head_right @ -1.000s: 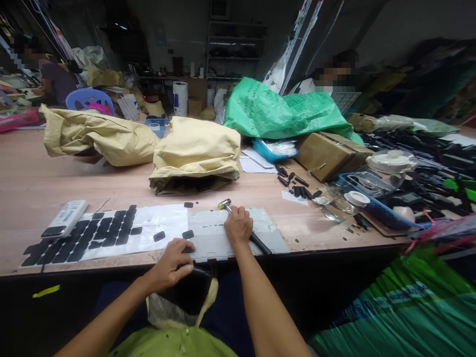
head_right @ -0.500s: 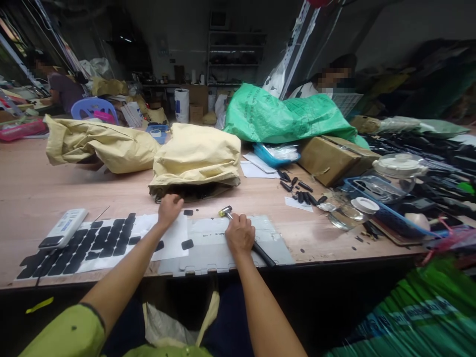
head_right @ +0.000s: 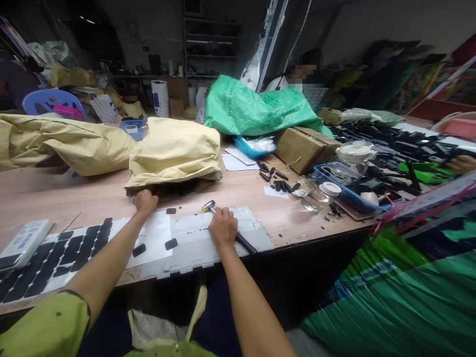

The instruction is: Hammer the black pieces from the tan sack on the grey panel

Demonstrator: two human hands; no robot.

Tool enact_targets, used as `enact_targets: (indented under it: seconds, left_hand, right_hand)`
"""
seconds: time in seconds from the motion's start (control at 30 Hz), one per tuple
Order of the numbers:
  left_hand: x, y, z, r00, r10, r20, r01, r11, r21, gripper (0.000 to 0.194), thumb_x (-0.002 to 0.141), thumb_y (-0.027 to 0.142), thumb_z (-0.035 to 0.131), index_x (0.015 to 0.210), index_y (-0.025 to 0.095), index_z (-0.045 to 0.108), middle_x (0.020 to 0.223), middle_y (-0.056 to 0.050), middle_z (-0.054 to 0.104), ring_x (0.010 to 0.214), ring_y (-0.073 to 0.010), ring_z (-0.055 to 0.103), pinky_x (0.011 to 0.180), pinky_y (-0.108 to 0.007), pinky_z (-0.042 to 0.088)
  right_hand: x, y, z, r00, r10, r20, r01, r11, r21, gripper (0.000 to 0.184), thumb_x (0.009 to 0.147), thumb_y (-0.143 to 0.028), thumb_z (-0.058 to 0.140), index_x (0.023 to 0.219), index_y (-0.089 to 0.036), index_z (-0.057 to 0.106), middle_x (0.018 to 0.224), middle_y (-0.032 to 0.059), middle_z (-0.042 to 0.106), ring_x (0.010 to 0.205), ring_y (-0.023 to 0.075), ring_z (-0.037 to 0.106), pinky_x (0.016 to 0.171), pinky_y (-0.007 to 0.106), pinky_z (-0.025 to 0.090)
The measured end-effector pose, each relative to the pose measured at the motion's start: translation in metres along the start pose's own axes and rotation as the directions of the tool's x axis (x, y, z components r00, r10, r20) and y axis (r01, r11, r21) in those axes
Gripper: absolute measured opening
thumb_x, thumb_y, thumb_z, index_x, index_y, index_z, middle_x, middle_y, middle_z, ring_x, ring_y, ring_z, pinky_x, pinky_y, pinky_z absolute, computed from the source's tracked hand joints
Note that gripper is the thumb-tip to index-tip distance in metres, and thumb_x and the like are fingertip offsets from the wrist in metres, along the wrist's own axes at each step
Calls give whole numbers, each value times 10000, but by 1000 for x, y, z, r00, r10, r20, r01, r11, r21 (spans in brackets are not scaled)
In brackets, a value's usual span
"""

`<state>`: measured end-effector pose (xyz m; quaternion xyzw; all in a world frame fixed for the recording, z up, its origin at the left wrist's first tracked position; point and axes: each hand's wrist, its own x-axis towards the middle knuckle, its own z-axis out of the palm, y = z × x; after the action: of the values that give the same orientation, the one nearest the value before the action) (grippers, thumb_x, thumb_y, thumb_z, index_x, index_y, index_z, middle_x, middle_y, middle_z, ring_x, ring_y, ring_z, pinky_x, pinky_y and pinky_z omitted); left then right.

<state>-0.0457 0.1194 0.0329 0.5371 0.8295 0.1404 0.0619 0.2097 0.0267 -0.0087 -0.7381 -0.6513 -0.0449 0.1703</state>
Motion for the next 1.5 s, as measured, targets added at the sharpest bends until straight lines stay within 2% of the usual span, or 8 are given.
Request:
enact_targets:
  seconds: [0.1,0.23,0.37,0.57,0.8,1.03,1.17,1.5]
  left_hand:
    - [-36,-9,-2,985,150,-91,-161,977,-136,258,872,347,536,1004,167,664,1030,-121,666,1009,-283,570,817,-365,445]
    - [-97,-8,8,899,437,1,-413,851,-323,168,877,331,564,958,216,655,937,-35,667,892,-211,555,783,-324,426]
    - [-128,2,20,859,509,61,-467,827,-313,130,851,308,618,939,226,669,931,-27,658,919,-218,535,799,-340,389]
    - [-126,5,25,860,506,67,-460,825,-330,152,828,314,653,949,230,684,922,-27,646,931,-218,530,812,-346,368]
    - [-127,4,26,850,523,60,-471,806,-359,166,819,291,642,964,227,691,920,-28,640,925,-210,532,826,-343,370]
    - [-127,5,23,859,507,70,-447,810,-379,155,801,280,658,942,226,694,935,-19,663,936,-208,541,819,-336,371]
    - [-127,5,23,861,501,86,-435,814,-385,157,798,289,664,939,227,696,944,-18,665,944,-208,541,823,-336,367]
    - [-127,4,25,869,484,100,-414,823,-389,165,793,298,665,943,241,701,956,-15,662,948,-208,537,829,-342,368]
  right_hand:
    - [-1,0,0,1000,2,-7,-2,1000,-2,231,910,-203,483,1094,-189,623,998,98,589,910,242,506,694,332,329]
    - [-2,0,0,1000,0,-6,0,1000,-6,239,919,-209,473,1106,-189,620,1007,95,591,917,245,504,691,335,324]
    - [-3,-1,-1,1000,2,-3,-2,1000,-2,249,922,-208,470,1119,-186,621,1014,101,589,917,243,501,686,330,321]
    - [-2,0,0,1000,11,1,-11,999,30,261,925,-204,471,1123,-181,638,1010,103,597,920,240,506,693,324,331]
    - [-7,0,-12,999,15,48,-25,974,226,257,920,-203,482,1085,-210,679,970,67,636,893,198,561,728,284,395]
    - [-31,-14,-21,997,-77,-7,67,810,583,280,892,-252,462,1026,-177,697,912,74,680,842,203,613,779,306,460]
    - [-39,-20,-21,993,-97,-67,118,810,574,308,910,-266,432,1053,-166,685,927,84,677,852,204,614,781,304,463]
    - [-44,-31,-32,989,-135,-55,145,857,495,284,918,-240,436,1055,-175,676,911,67,664,821,191,605,746,280,441]
